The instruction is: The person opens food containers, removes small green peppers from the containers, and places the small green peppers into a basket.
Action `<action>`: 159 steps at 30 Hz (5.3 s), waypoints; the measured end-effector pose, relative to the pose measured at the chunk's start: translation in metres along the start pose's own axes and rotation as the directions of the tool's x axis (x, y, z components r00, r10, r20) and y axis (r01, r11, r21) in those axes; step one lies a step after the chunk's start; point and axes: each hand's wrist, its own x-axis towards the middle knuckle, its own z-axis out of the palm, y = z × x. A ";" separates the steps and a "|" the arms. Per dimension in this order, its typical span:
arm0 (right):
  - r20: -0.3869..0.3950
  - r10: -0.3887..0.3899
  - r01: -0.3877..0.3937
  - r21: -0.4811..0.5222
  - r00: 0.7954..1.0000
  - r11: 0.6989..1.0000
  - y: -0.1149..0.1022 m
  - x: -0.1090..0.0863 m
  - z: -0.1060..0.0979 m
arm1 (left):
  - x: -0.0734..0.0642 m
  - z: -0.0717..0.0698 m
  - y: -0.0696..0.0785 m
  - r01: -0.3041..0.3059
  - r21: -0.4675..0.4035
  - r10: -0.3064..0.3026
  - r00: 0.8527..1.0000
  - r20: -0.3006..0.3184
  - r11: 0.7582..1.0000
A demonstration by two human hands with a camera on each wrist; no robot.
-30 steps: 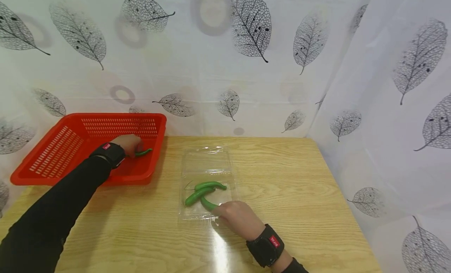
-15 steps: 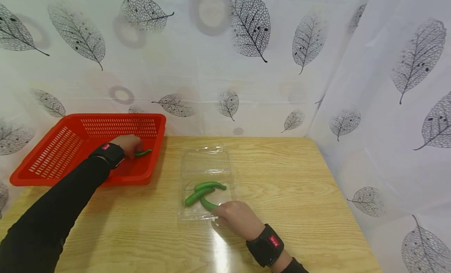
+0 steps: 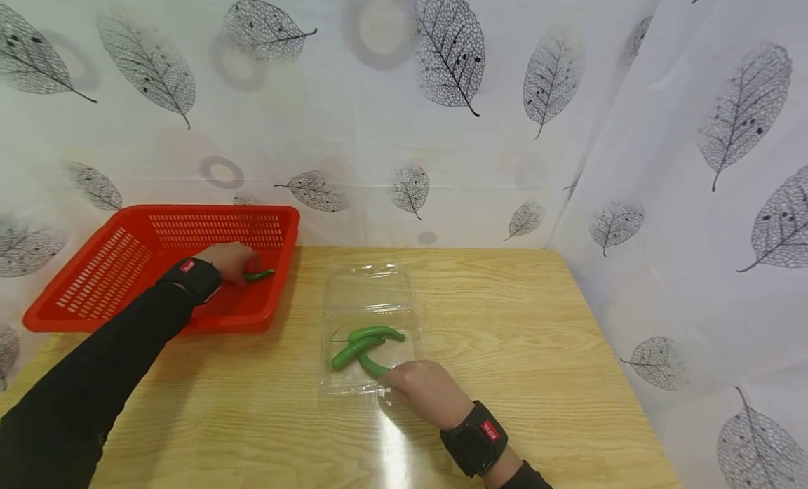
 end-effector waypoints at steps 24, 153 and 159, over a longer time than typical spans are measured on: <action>-0.014 -0.008 0.008 0.002 1.000 1.000 0.001 -0.001 0.000 | -0.038 -0.032 0.024 -0.080 0.018 0.081 0.992 -0.101 0.997; -0.124 -0.067 0.057 -0.084 0.990 0.995 0.021 -0.018 -0.016 | -0.002 0.081 0.257 -0.705 0.156 0.716 0.698 -0.018 0.691; -0.120 -0.057 0.047 -0.085 0.991 0.995 0.021 -0.018 -0.016 | -0.001 0.082 0.256 -0.701 0.120 0.709 0.705 -0.026 0.702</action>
